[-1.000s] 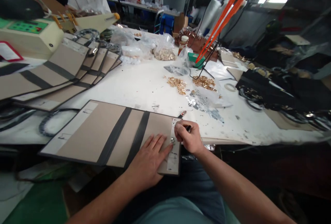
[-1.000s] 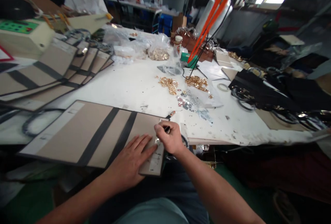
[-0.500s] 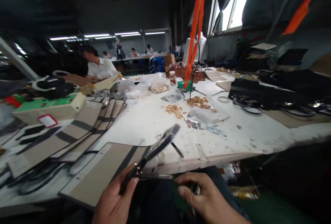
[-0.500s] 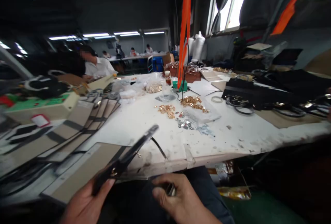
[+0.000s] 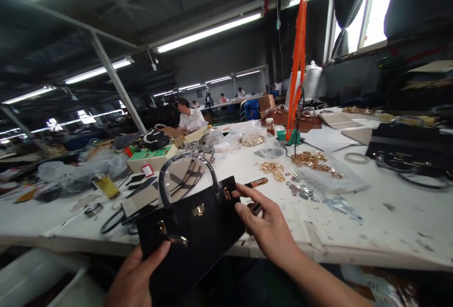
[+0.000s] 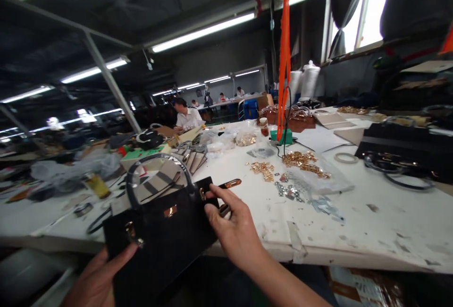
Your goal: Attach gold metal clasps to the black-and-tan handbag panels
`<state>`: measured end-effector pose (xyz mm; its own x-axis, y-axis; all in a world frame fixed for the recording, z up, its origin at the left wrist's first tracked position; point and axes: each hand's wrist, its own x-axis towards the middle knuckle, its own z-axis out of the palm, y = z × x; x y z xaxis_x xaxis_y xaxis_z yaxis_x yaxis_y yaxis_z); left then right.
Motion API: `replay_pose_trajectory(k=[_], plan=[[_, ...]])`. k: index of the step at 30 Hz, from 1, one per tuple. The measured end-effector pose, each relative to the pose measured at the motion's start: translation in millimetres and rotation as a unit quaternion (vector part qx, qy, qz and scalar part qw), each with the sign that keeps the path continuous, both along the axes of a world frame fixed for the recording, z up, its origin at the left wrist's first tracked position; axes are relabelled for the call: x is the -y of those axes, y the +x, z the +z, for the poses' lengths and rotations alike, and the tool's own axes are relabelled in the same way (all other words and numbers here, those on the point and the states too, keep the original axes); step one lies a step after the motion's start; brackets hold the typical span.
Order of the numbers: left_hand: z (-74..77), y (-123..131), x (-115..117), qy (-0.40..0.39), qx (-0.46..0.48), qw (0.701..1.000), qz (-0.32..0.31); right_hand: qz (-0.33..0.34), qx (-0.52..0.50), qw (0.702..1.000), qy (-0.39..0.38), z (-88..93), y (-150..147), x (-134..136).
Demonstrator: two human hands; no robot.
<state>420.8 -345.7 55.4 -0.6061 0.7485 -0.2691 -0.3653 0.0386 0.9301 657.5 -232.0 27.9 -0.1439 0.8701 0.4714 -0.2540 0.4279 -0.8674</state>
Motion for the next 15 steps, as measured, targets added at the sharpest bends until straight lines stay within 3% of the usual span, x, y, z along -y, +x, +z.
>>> replay_pose_trajectory(k=[4,9,15], plan=[[6.7,2.8,-5.9,0.026,-0.001,0.999,-0.022,-0.039,0.012,0.999,0.035,0.6,4.3,-0.6],[16.9,23.9,-14.9,0.054,-0.037,0.997,-0.031,-0.075,0.044,0.974,0.207,-5.8,-8.1,7.2],[15.6,47.5,-21.0,0.090,-0.160,0.982,-0.051,-0.081,0.081,0.950,0.292,-10.3,-24.8,16.6]])
